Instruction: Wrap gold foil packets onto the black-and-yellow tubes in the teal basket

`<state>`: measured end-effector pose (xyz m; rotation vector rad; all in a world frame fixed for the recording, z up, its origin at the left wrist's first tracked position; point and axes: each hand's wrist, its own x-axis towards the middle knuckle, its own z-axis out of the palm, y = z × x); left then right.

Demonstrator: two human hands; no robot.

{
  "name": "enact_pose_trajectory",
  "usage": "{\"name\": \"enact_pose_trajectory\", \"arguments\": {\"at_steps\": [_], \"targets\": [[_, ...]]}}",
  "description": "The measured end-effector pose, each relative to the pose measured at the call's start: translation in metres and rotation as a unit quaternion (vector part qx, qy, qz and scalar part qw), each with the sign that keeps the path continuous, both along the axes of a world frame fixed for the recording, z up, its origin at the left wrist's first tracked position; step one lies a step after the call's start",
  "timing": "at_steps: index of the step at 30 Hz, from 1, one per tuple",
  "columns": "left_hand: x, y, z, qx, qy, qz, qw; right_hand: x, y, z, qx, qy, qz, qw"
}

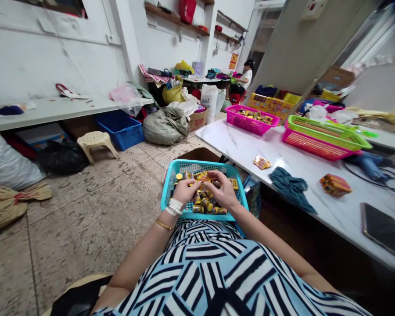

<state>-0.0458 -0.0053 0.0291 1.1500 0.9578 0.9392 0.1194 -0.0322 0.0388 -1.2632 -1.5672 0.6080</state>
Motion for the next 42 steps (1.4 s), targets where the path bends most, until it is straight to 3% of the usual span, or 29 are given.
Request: {"name": "enact_pose_trajectory", "arguments": {"at_steps": [2, 4, 9, 14, 22, 27, 31, 35, 40, 42], "targets": [[-0.003, 0.0, 0.002, 0.019, 0.02, -0.023, 0.999, 0.004, 0.005, 0.006, -0.113, 0.062, 0.036, 0.991], [-0.004, -0.001, 0.004, 0.029, 0.03, -0.036, 0.998, 0.006, 0.009, 0.01, -0.16, 0.078, 0.071, 0.982], [-0.003, -0.001, 0.005, 0.028, 0.021, -0.03, 0.999, 0.001, 0.008, 0.005, -0.153, 0.125, 0.044, 0.979], [0.0, 0.001, -0.004, 0.003, 0.022, -0.038, 0.999, -0.001, 0.009, -0.008, -0.163, 0.155, 0.032, 0.974], [-0.014, 0.016, -0.017, 0.026, 0.093, -0.026, 0.995, 0.047, 0.042, 0.015, -0.166, 0.102, 0.019, 0.981], [-0.01, 0.014, -0.03, 0.076, 0.186, -0.07, 0.977, 0.029, 0.028, -0.012, -0.205, 0.027, 0.077, 0.975], [-0.004, 0.011, -0.036, 0.112, 0.244, -0.033, 0.963, 0.023, 0.015, -0.031, -0.187, -0.032, 0.029, 0.981], [-0.01, 0.013, -0.028, 0.121, 0.275, 0.014, 0.954, 0.026, 0.012, -0.025, -0.166, -0.045, -0.018, 0.985], [-0.014, 0.008, -0.006, 0.076, 0.147, -0.043, 0.985, 0.009, 0.011, -0.012, -0.256, 0.084, 0.101, 0.958], [-0.013, 0.006, -0.003, 0.055, 0.096, -0.051, 0.993, 0.0, 0.01, -0.013, -0.264, 0.143, 0.109, 0.948]]}}
